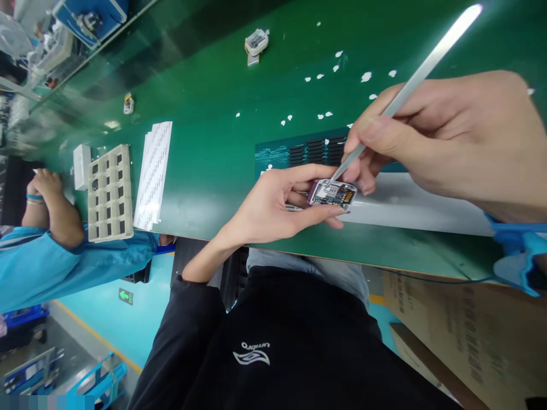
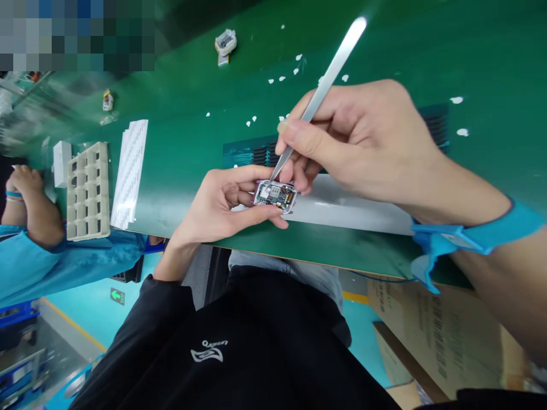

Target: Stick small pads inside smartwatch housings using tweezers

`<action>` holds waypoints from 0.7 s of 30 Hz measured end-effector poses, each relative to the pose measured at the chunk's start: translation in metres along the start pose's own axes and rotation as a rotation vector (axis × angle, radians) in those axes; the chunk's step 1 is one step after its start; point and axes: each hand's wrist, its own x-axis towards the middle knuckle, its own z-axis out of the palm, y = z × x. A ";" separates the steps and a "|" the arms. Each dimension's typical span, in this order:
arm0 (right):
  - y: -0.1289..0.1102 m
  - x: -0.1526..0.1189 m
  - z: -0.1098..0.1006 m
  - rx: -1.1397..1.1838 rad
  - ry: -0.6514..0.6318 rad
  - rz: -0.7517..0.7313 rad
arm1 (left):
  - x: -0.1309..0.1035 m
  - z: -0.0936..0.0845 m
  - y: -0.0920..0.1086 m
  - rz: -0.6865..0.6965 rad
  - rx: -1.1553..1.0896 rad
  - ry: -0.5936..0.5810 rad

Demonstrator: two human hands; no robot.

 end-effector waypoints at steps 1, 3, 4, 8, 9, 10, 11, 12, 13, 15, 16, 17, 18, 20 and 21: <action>0.001 0.000 0.000 0.004 -0.006 -0.003 | 0.000 0.001 0.001 -0.010 -0.004 0.004; 0.002 -0.001 0.000 -0.003 -0.009 -0.006 | -0.001 0.002 0.002 -0.028 -0.018 0.014; 0.002 -0.001 0.000 -0.007 -0.010 -0.005 | -0.001 0.003 0.002 -0.035 -0.026 0.016; 0.000 -0.001 -0.001 -0.008 -0.018 0.000 | -0.002 0.003 0.004 -0.052 -0.042 0.013; 0.000 -0.001 -0.001 -0.004 -0.020 -0.001 | -0.003 0.003 0.004 -0.055 -0.036 0.006; -0.001 -0.001 0.000 0.002 -0.025 0.001 | -0.004 0.003 0.005 -0.058 -0.024 -0.001; -0.002 -0.001 0.000 0.010 -0.031 0.003 | -0.004 0.003 0.005 -0.061 -0.008 -0.007; -0.002 -0.001 0.001 0.020 -0.036 0.007 | -0.005 0.003 0.005 -0.062 0.011 -0.009; -0.003 0.000 0.001 0.031 -0.038 0.013 | -0.006 0.003 0.005 -0.061 0.031 -0.008; -0.006 0.000 0.002 0.038 -0.035 0.025 | -0.007 0.004 0.005 -0.048 0.069 0.002; -0.007 0.000 0.003 0.034 -0.032 0.027 | -0.007 0.004 0.005 -0.039 0.084 0.008; -0.008 0.000 0.003 0.026 -0.027 0.027 | -0.007 0.005 0.005 -0.033 0.092 0.009; -0.008 0.000 0.003 0.016 -0.021 0.024 | -0.007 0.006 0.005 -0.032 0.093 0.010; -0.007 0.000 0.002 -0.003 -0.004 0.017 | -0.007 0.007 0.006 -0.043 0.082 0.009; -0.006 0.000 0.002 -0.008 0.002 0.015 | -0.006 0.007 0.006 -0.053 0.074 0.011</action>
